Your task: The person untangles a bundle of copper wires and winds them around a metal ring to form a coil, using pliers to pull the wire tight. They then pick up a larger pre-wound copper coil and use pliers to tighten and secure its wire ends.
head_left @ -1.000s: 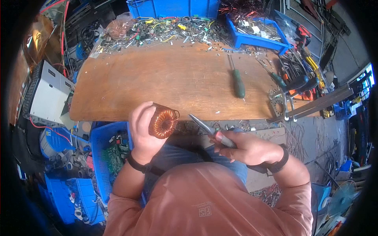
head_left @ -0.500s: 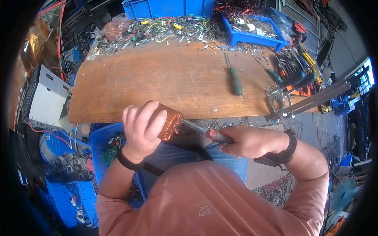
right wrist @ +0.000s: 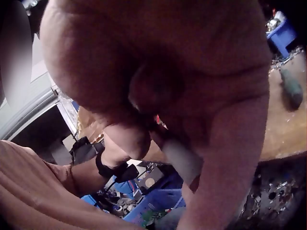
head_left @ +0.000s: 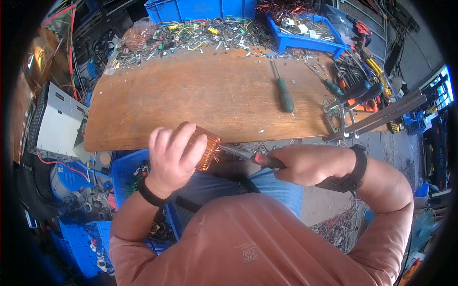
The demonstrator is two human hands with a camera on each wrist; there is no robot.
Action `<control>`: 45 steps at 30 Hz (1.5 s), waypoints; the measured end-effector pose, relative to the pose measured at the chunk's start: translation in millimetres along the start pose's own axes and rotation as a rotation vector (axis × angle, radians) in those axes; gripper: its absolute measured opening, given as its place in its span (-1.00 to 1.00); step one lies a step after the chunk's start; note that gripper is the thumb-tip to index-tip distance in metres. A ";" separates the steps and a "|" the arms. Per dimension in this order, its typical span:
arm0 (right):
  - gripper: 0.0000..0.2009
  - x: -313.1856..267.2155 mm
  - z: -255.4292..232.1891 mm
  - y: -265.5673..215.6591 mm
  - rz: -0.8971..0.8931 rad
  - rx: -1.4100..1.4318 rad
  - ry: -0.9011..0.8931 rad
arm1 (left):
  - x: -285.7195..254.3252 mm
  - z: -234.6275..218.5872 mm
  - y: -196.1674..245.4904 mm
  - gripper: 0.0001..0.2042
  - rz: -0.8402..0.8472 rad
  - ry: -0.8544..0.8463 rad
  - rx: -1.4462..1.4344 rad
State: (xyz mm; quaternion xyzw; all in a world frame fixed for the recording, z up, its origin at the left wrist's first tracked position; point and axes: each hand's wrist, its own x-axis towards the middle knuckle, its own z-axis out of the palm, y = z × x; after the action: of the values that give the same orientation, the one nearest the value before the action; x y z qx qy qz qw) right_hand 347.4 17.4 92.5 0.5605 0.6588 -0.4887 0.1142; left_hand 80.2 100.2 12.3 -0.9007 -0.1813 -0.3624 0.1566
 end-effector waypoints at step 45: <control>-0.61 52.9 75.5 51.7 -0.530 1.336 -0.389 | -23.3 14.5 35.7 -0.30 -0.946 -0.013 -1.070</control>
State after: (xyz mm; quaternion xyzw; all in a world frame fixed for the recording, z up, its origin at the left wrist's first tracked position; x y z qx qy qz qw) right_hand 343.1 -13.2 -8.5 0.2363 0.3023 -0.8867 -0.2581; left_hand 88.9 69.7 -19.5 -0.6809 -0.3507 -0.4254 -0.4821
